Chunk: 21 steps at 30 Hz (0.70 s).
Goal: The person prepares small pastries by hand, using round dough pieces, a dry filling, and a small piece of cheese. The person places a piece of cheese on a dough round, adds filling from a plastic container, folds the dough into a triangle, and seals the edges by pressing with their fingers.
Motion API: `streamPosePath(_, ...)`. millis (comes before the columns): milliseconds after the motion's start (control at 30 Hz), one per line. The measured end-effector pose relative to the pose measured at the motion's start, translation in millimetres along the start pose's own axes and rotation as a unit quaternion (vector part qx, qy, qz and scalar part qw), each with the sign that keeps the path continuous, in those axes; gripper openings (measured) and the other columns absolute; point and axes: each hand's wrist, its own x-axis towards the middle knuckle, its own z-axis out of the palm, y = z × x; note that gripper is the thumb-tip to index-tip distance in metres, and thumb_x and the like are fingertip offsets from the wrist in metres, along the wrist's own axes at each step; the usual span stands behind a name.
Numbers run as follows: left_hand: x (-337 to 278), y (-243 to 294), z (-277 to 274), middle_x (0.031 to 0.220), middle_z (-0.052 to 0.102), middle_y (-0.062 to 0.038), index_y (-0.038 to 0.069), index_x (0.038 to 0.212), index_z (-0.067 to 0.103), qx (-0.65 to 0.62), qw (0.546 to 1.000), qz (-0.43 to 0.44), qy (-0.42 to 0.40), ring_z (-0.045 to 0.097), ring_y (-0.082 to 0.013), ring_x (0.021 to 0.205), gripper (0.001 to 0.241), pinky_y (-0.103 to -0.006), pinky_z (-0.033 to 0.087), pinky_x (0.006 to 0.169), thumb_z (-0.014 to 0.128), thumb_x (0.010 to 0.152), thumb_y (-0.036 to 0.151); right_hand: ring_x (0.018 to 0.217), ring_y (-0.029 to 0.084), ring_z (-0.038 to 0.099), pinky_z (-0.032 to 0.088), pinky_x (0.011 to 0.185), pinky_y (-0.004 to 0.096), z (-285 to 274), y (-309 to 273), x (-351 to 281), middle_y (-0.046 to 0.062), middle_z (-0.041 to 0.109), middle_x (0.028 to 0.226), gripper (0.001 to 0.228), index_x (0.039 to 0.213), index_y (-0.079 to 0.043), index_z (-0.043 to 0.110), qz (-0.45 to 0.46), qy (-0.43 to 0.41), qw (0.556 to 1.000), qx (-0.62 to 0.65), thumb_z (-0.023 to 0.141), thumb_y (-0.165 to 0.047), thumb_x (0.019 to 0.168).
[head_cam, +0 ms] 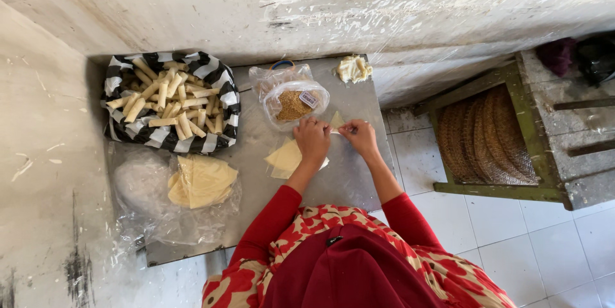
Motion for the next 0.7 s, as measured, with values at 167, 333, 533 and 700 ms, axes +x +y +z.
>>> streamPosePath(167, 11, -1, -1, 0.100, 0.068, -0.002, 0.015, 0.098, 0.068, 0.014, 0.998, -0.029, -0.045, 0.057, -0.0249, 0.105, 0.024, -0.0445, 0.038, 0.087, 0.080, 0.079, 0.024, 0.082, 0.023, 0.068, 0.054, 0.077, 0.032, -1, -18, -4, 0.006, 0.076, 0.093, 0.016, 0.096, -0.007, 0.075, -0.106, 0.051, 0.993, 0.005, 0.080, -0.010, 0.081)
streamPosePath(333, 9, 5, -8, 0.107, 0.068, -0.007, 0.011, 0.114, 0.058, -0.042, 0.998, 0.023, 0.039, 0.057, -0.0283, 0.106, 0.036, -0.0459, 0.040, 0.087, 0.075, 0.083, 0.016, 0.119, 0.025, 0.058, 0.043, 0.096, 0.042, -6, -43, -45, 0.004, 0.068, 0.124, 0.040, 0.124, -0.013, 0.068, -0.200, 0.029, 0.933, -0.299, 0.062, 0.001, 0.087)
streamPosePath(533, -5, 14, -33, 0.100, 0.065, -0.007, 0.007, 0.126, 0.057, -0.153, 0.985, 0.044, 0.074, 0.058, -0.0307, 0.097, 0.034, -0.0454, 0.043, 0.087, 0.068, 0.094, 0.010, 0.133, 0.033, 0.043, 0.039, 0.100, 0.049, 9, -18, -18, 0.013, 0.040, 0.158, 0.063, 0.150, -0.005, 0.046, -0.191, -0.009, 0.878, -0.439, 0.059, -0.007, 0.088)
streamPosePath(700, -20, 12, -67, 0.101, 0.065, -0.008, 0.006, 0.124, 0.059, -0.173, 0.982, 0.044, 0.062, 0.059, -0.0311, 0.098, 0.033, -0.0453, 0.044, 0.090, 0.068, 0.093, 0.011, 0.138, 0.034, 0.039, 0.037, 0.100, 0.050, 12, -9, 45, 0.014, 0.030, 0.166, 0.067, 0.152, -0.006, 0.044, -0.190, 0.023, 0.846, -0.498, 0.061, -0.006, 0.087)
